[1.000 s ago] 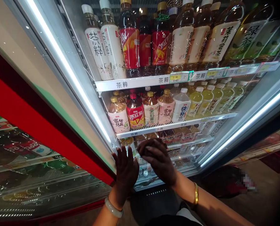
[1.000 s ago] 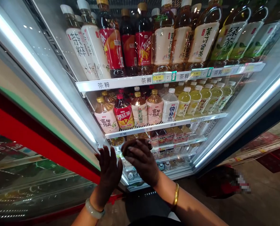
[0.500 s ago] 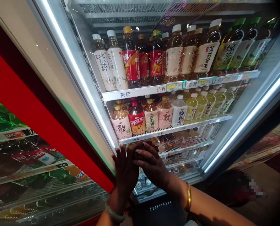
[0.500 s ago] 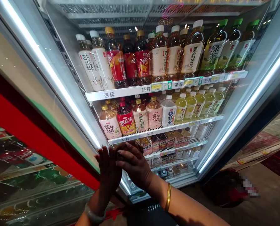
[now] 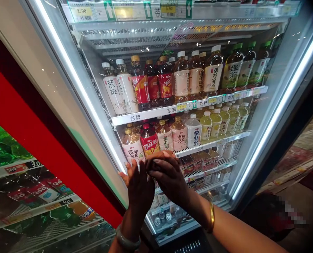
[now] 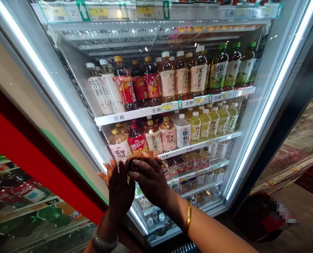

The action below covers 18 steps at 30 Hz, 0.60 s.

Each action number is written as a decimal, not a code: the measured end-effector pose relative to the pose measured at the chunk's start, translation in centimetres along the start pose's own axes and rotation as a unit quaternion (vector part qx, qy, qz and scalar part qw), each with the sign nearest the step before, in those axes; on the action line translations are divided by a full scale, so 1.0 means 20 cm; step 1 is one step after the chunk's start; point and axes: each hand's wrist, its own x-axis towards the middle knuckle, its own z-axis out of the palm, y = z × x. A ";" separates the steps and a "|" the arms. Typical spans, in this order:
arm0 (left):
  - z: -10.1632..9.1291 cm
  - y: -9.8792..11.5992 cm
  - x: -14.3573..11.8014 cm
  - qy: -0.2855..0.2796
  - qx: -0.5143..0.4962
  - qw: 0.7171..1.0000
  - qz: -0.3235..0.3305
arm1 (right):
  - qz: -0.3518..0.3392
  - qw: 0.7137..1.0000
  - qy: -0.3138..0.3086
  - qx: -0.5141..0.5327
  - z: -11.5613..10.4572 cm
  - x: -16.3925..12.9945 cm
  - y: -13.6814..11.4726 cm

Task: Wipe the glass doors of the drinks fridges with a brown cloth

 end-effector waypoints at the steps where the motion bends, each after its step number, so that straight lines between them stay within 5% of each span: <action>1: 0.00 -0.01 0.02 -0.003 0.002 1.000 -0.007 | -0.017 1.000 -0.002 0.005 0.01 0.04 0.00; 6: -0.05 -0.05 0.15 -0.027 0.014 0.999 -0.041 | -0.026 0.999 0.025 -0.008 -0.03 0.26 0.08; 12: -0.06 -0.05 0.19 -0.014 0.020 0.999 -0.032 | -0.015 0.999 0.034 0.004 0.01 0.17 0.02; 18: -0.04 -0.08 0.27 0.033 0.030 0.999 0.004 | -0.032 0.999 0.042 -0.008 0.00 0.36 0.09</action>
